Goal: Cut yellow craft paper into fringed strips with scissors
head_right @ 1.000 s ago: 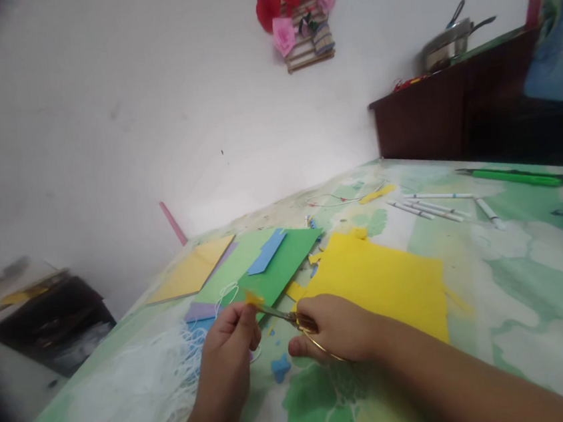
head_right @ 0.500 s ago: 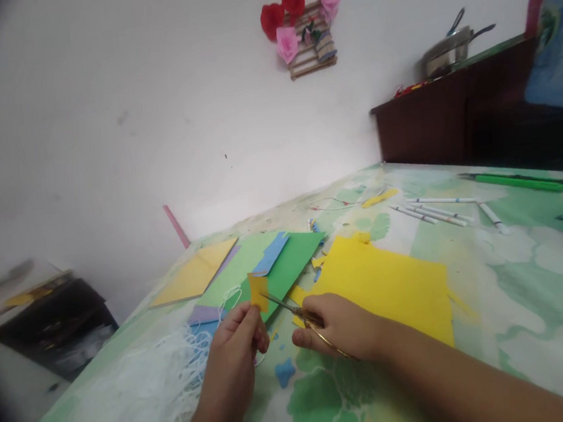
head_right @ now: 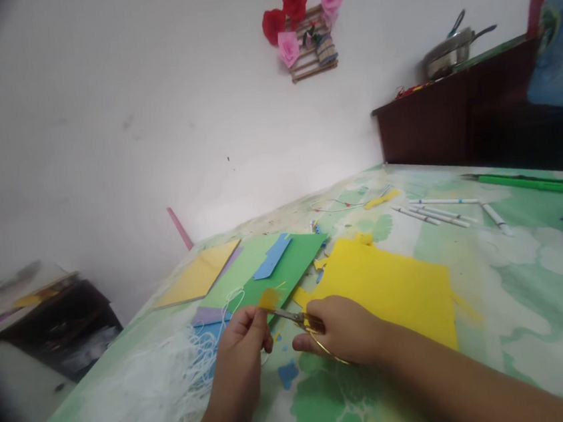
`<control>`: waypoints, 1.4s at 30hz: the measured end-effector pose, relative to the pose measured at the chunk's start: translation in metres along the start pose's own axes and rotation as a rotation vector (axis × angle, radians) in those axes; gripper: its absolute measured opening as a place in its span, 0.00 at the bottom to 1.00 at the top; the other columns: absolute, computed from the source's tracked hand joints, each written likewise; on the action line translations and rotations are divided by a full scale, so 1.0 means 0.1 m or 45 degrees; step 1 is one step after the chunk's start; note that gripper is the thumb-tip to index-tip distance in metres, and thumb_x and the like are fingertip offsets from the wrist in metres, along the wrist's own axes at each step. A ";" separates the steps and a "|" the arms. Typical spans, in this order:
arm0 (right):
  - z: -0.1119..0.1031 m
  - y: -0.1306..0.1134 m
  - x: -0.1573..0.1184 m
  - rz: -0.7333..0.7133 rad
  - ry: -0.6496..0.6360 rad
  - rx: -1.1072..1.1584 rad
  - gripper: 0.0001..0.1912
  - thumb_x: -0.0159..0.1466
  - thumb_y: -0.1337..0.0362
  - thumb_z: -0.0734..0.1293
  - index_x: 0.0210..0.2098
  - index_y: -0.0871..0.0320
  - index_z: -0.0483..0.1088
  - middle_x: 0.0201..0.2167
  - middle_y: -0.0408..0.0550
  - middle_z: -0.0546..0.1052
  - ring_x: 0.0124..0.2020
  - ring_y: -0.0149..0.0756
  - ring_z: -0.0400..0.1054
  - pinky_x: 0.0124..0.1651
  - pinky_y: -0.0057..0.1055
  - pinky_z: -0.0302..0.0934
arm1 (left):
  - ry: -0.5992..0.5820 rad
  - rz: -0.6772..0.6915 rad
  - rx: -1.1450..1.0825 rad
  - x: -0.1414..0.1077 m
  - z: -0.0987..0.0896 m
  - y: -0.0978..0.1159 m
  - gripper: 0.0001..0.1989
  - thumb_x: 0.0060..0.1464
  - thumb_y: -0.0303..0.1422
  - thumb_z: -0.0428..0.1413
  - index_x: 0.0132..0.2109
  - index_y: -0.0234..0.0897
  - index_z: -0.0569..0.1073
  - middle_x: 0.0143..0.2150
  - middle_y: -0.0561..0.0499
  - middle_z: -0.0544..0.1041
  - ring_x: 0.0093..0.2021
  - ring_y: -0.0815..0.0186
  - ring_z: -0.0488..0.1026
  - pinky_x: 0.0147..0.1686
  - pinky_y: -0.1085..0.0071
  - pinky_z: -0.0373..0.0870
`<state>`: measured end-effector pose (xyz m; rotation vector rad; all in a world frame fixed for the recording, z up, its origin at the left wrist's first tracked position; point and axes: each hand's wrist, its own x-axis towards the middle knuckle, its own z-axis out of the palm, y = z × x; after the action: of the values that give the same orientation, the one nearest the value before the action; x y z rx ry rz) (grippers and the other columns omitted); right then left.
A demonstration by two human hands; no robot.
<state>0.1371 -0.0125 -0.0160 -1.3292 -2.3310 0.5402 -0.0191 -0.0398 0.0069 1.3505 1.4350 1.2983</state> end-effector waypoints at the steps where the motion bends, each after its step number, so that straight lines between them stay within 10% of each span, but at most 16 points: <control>1: 0.00 0.00 0.00 -0.002 -0.006 0.005 0.18 0.52 0.48 0.59 0.23 0.59 0.60 0.19 0.39 0.63 0.19 0.25 0.52 0.21 0.22 0.40 | -0.004 0.001 -0.003 0.00 0.01 -0.01 0.11 0.47 0.39 0.47 0.24 0.36 0.62 0.13 0.60 0.59 0.17 0.75 0.55 0.20 0.78 0.52; 42: 0.05 -0.08 -0.04 0.040 0.011 0.003 0.22 0.51 0.44 0.58 0.23 0.58 0.61 0.19 0.42 0.65 0.19 0.27 0.51 0.20 0.23 0.39 | 0.010 -0.059 0.087 -0.09 0.01 0.04 0.12 0.46 0.38 0.47 0.20 0.37 0.59 0.14 0.59 0.61 0.18 0.74 0.57 0.21 0.77 0.54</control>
<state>0.1307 -0.0207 -0.0173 -1.3663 -2.3060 0.5455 -0.0158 -0.0490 0.0093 1.3503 1.5193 1.2361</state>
